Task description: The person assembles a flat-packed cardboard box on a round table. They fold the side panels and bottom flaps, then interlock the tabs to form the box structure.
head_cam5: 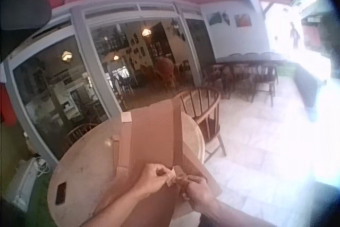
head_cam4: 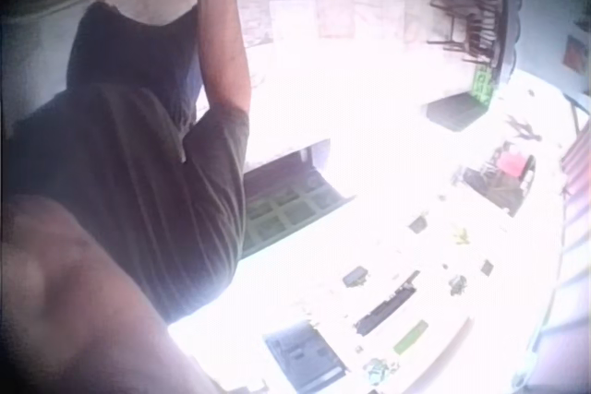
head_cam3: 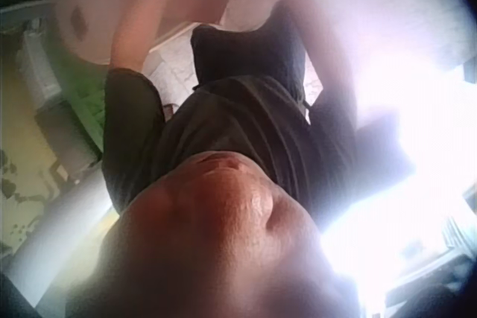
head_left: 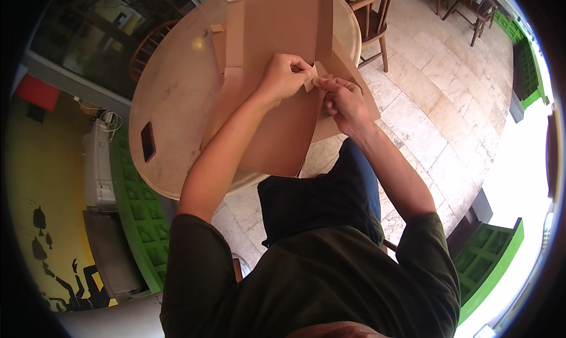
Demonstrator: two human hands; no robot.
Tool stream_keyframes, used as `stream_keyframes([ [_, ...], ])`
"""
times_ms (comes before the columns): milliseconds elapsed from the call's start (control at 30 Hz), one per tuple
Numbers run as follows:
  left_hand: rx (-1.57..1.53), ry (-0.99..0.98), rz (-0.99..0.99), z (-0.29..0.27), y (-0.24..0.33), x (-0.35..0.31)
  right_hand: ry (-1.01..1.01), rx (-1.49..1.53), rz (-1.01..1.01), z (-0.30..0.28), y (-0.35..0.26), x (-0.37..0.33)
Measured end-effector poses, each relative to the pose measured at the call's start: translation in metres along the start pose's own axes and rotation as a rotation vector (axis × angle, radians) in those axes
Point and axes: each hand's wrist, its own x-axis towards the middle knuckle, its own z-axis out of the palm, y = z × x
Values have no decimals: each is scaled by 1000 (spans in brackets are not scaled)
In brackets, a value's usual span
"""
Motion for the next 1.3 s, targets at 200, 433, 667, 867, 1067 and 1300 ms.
stream_keyframes([
  [200, 30, 4, -49, 1, -6, -12, 14, 26, -21, 2, 10, 7],
  [433, 8, -12, 16, 3, -15, -11, -1, 47, -10, -2, 11, 13],
  [667, -179, -88, 127, 3, -26, -9, -42, -85, 14, -7, 1, 15],
  [867, -196, -131, 43, -1, -13, -12, -145, -104, 43, -14, -13, 14],
  [1067, -321, -90, -34, 1, -7, -13, -196, -153, 29, -20, -24, 16],
  [1300, -362, -251, -154, 0, 1, -9, -181, -272, 10, -21, -36, 13],
])
